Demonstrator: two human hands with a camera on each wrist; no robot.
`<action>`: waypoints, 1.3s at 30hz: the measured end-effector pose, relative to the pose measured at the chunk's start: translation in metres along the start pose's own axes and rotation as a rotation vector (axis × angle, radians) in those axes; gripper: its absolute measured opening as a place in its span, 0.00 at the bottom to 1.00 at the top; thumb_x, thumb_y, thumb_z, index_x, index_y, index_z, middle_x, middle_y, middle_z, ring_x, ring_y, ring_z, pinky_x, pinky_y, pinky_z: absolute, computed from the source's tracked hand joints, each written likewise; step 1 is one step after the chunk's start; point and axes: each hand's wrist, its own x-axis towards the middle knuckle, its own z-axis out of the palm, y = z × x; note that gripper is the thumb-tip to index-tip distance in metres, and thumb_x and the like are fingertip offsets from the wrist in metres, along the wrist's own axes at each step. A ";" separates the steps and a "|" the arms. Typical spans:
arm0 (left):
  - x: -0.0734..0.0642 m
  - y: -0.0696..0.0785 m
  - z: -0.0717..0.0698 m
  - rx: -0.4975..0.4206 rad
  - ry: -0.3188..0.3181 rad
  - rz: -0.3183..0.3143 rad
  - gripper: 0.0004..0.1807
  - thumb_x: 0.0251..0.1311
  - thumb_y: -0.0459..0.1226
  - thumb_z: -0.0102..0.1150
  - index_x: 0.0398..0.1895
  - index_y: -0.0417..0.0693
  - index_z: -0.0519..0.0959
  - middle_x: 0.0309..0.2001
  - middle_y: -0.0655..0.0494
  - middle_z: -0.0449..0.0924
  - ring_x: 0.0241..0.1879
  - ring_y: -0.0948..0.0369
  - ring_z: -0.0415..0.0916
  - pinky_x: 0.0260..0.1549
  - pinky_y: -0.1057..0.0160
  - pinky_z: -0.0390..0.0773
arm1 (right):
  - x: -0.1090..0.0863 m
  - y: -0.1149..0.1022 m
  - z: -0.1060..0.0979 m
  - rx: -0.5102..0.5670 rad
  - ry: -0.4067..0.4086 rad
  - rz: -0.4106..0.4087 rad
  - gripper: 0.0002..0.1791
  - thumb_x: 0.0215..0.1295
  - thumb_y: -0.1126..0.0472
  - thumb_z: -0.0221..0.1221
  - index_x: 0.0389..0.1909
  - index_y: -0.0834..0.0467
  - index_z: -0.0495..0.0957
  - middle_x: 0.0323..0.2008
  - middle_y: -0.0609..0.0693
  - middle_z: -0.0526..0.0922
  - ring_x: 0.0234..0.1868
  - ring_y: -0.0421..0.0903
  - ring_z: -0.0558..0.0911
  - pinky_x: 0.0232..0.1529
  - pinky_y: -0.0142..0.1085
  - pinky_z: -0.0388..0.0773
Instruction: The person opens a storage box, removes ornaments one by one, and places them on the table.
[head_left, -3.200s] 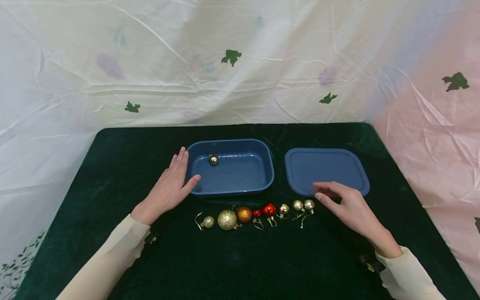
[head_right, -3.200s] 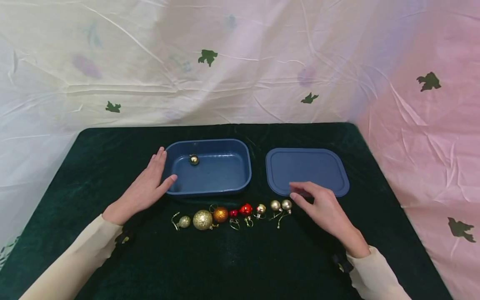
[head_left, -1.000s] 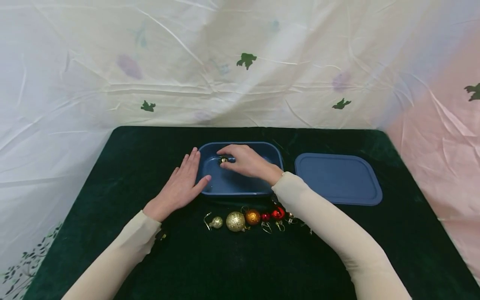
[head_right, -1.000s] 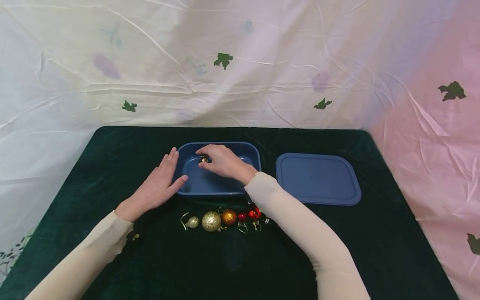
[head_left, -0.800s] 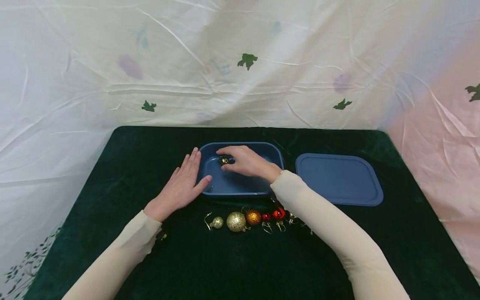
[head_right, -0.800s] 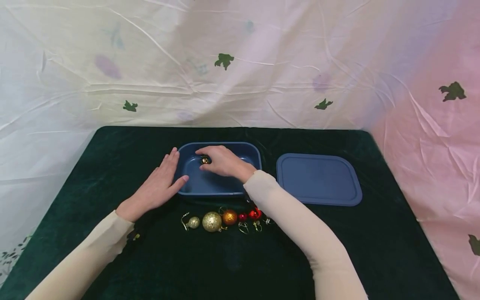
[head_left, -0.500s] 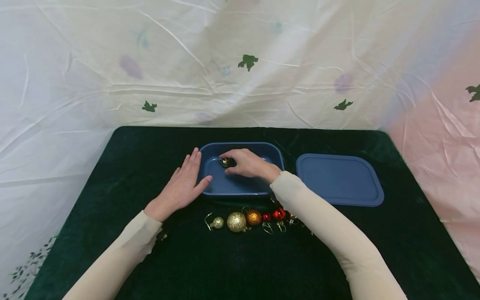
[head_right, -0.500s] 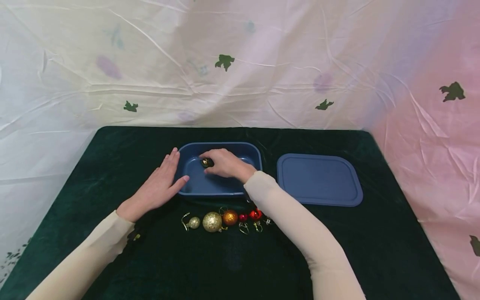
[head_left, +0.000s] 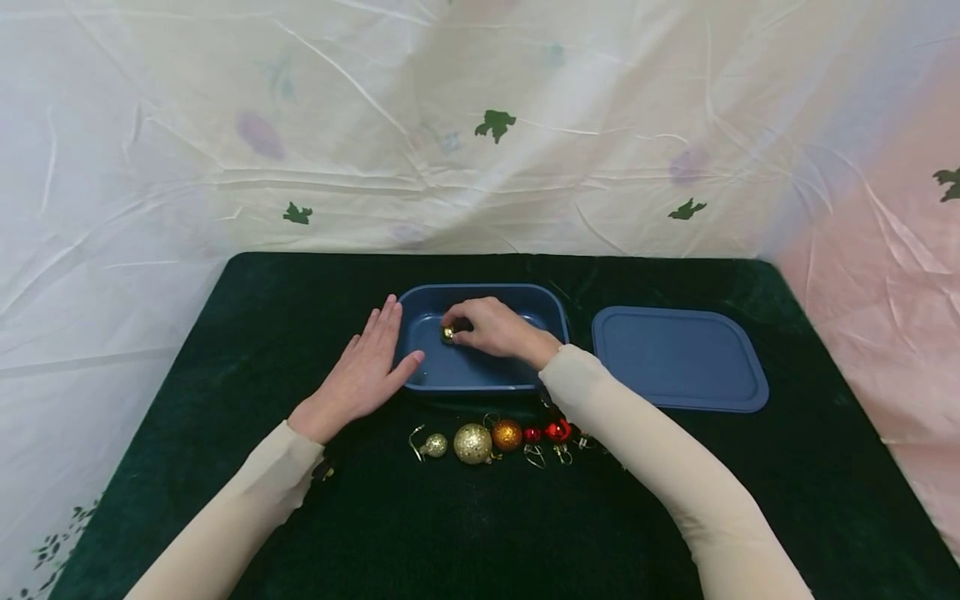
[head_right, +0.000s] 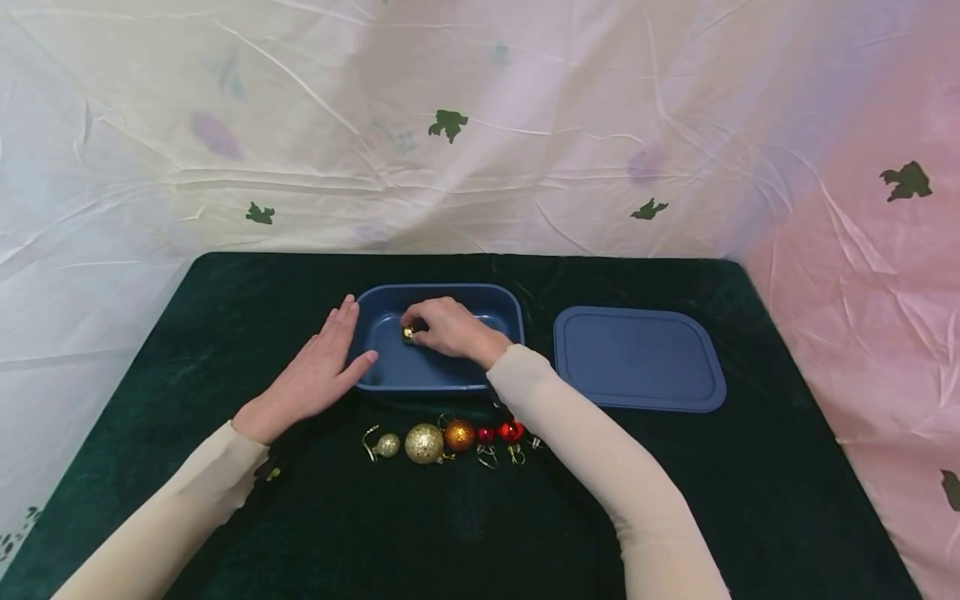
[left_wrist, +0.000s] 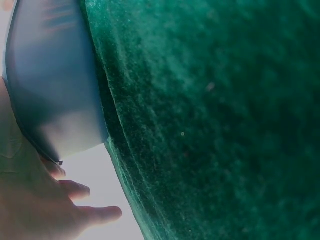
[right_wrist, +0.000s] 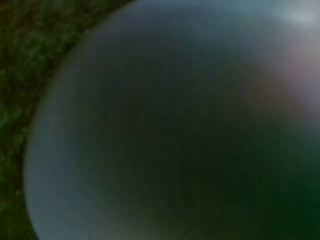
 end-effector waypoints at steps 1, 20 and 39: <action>0.000 0.000 0.000 0.001 0.000 0.000 0.48 0.78 0.60 0.41 0.84 0.44 0.33 0.84 0.48 0.25 0.82 0.43 0.31 0.73 0.30 0.48 | 0.000 0.000 0.000 0.001 0.003 0.001 0.17 0.74 0.59 0.64 0.60 0.57 0.83 0.57 0.51 0.85 0.59 0.47 0.82 0.63 0.43 0.76; 0.002 -0.003 -0.001 0.007 0.004 -0.006 0.48 0.78 0.61 0.40 0.84 0.45 0.33 0.84 0.46 0.27 0.82 0.42 0.32 0.72 0.29 0.49 | -0.031 -0.011 -0.029 0.082 0.110 -0.023 0.16 0.75 0.59 0.63 0.60 0.56 0.83 0.55 0.49 0.85 0.58 0.44 0.82 0.63 0.41 0.77; 0.003 -0.005 -0.002 0.003 0.008 0.002 0.49 0.77 0.61 0.40 0.84 0.44 0.33 0.84 0.46 0.27 0.82 0.42 0.31 0.73 0.30 0.48 | -0.096 -0.010 -0.053 0.208 0.263 -0.076 0.17 0.74 0.59 0.63 0.61 0.54 0.82 0.55 0.46 0.85 0.57 0.50 0.82 0.60 0.52 0.78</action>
